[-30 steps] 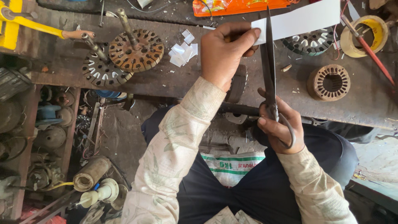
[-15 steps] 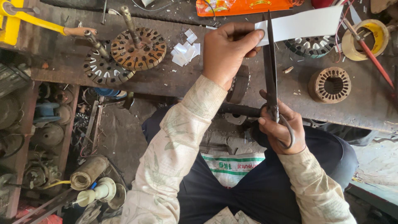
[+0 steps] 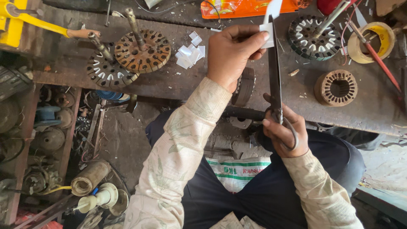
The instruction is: The person uses a pair of scissors to cut a white sheet of paper into small rectangular pieces. They repeatedly fold the paper and trim it, accumulating a pile of cut pieces on the workbench.
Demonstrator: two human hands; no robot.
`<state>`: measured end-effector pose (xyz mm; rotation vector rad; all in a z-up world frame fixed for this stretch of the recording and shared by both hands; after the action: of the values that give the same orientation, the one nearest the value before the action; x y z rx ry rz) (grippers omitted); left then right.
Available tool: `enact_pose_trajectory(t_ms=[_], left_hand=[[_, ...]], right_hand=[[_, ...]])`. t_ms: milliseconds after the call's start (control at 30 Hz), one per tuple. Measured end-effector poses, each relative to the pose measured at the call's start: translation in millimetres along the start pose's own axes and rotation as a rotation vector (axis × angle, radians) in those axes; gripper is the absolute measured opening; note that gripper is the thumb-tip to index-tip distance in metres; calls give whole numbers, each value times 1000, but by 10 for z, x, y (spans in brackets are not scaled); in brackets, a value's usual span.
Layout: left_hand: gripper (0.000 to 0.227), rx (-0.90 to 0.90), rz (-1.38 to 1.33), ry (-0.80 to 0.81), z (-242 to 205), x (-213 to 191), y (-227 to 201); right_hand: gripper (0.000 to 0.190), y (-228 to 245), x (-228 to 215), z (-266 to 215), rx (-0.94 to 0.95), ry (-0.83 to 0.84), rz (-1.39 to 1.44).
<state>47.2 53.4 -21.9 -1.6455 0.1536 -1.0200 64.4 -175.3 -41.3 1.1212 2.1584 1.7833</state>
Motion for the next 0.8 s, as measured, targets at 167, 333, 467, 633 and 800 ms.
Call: enact_pose_trajectory(t_ms=[167, 333, 467, 633, 800], left_hand=[[21, -43, 42, 21, -44, 33, 5], [24, -71, 53, 88, -84, 96, 67], [24, -79, 66, 93, -88, 122, 94], [24, -72, 76, 117, -90, 139, 90], [33, -31, 240, 313, -114, 234, 33]], right_hand=[[75, 90, 55, 17, -85, 116, 76], [77, 94, 7, 60, -89, 81, 113], [73, 66, -25, 67, -77, 56, 135], [68, 154, 11, 46, -130, 12, 94], [73, 772, 30, 197, -611, -202, -560]])
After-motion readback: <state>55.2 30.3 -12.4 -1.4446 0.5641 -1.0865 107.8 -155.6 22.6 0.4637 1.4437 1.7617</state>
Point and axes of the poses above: each hand's wrist, its own z-axis towards the middle knuckle, its own x-axis out of the palm, y = z × x, the point moved 5 cm from there along z, towards the middle knuckle, and after that the axes turned 3 degrees about x, right-handed, at the moved point
